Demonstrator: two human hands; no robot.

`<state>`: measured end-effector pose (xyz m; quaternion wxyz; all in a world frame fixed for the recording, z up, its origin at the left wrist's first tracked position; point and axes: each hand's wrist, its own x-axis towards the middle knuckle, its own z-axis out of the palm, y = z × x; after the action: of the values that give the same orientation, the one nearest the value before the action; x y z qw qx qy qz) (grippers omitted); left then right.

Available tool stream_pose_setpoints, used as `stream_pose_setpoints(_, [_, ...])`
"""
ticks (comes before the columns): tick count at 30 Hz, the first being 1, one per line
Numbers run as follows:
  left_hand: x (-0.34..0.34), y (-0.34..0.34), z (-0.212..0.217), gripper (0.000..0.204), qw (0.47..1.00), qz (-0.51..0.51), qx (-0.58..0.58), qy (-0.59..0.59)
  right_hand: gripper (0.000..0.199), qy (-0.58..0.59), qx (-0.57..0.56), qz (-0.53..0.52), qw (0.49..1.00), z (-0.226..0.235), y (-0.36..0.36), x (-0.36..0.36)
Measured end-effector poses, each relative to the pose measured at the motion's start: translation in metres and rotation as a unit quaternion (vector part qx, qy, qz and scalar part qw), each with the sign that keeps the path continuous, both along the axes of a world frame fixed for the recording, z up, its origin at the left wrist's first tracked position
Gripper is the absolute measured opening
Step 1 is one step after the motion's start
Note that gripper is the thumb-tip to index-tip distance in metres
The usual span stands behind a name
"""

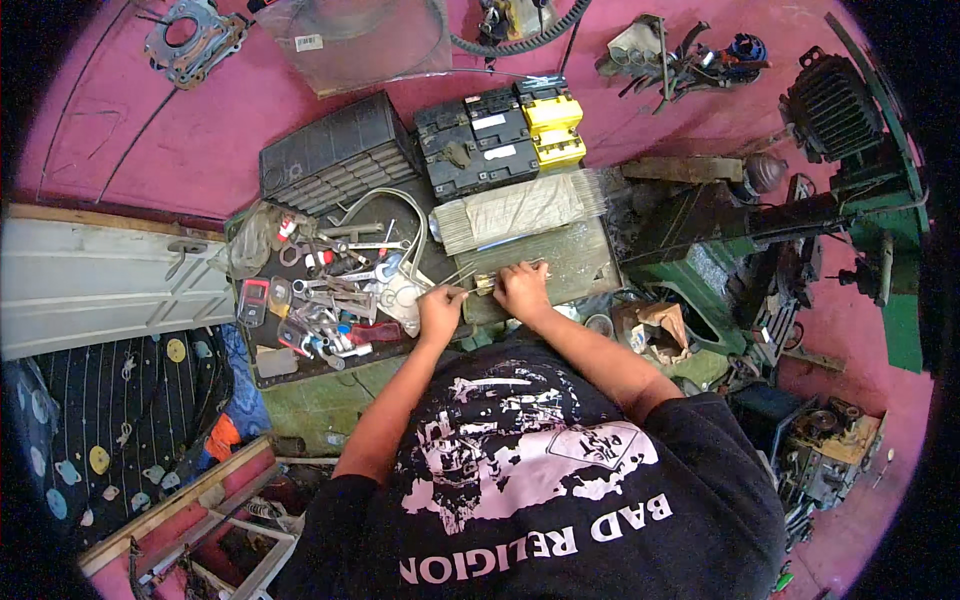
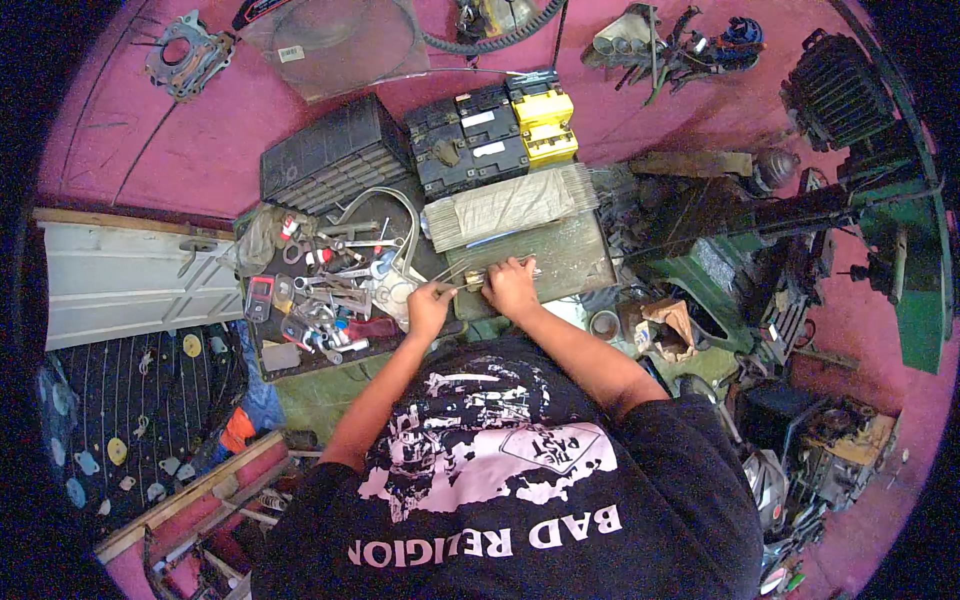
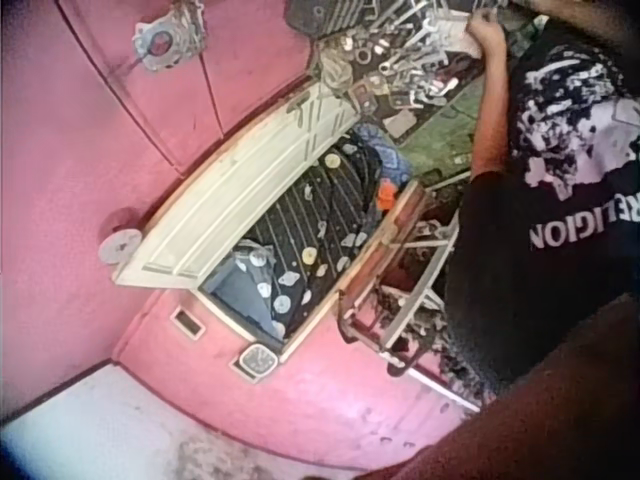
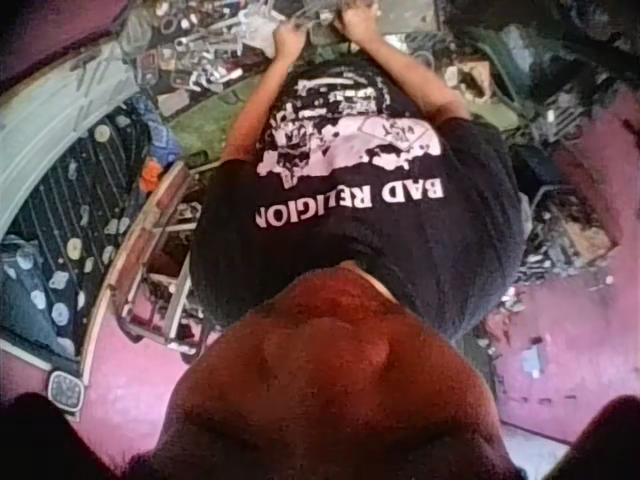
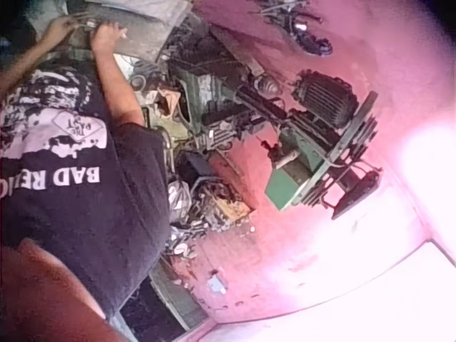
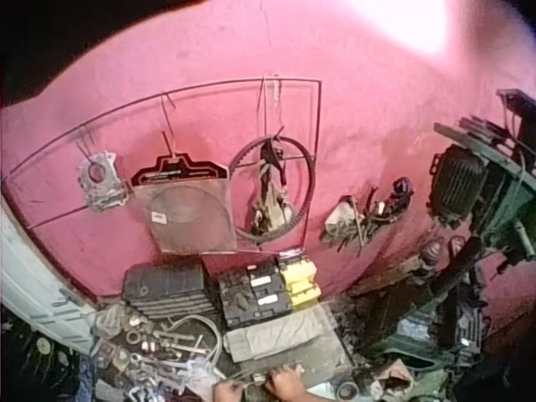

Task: The person cleans a bundle of thin metal rods by hand using a cloth. They repeatedly wipe the rods on a workbench in a workshop, handling them one by one or in small groups to remove surface residue.

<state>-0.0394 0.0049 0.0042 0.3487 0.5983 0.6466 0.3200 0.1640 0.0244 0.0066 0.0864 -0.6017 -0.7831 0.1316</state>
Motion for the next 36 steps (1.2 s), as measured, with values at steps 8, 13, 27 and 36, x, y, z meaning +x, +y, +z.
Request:
stream_pose_setpoints(8, [0.008,-0.002,0.006,0.017,0.999,0.044,-0.01,0.021,0.028,-0.054,-0.025,0.025,0.998,0.013,0.004,-0.006])
stream_pose_setpoints(13, [-0.047,-0.026,-0.018,0.017,0.966,0.087,0.016,0.241,0.022,-0.038,0.022,0.149,0.988,0.012,0.02,-0.036])
stream_pose_setpoints(27, [-0.095,-0.042,0.024,0.014,0.986,0.06,0.076,0.136,0.018,-0.064,-0.029,0.305,0.95,0.048,0.056,-0.078])
stream_pose_setpoints(36, [-0.122,-0.067,0.059,0.012,0.986,0.157,0.047,-0.011,0.057,-0.113,0.178,0.008,0.977,0.055,0.204,-0.05])
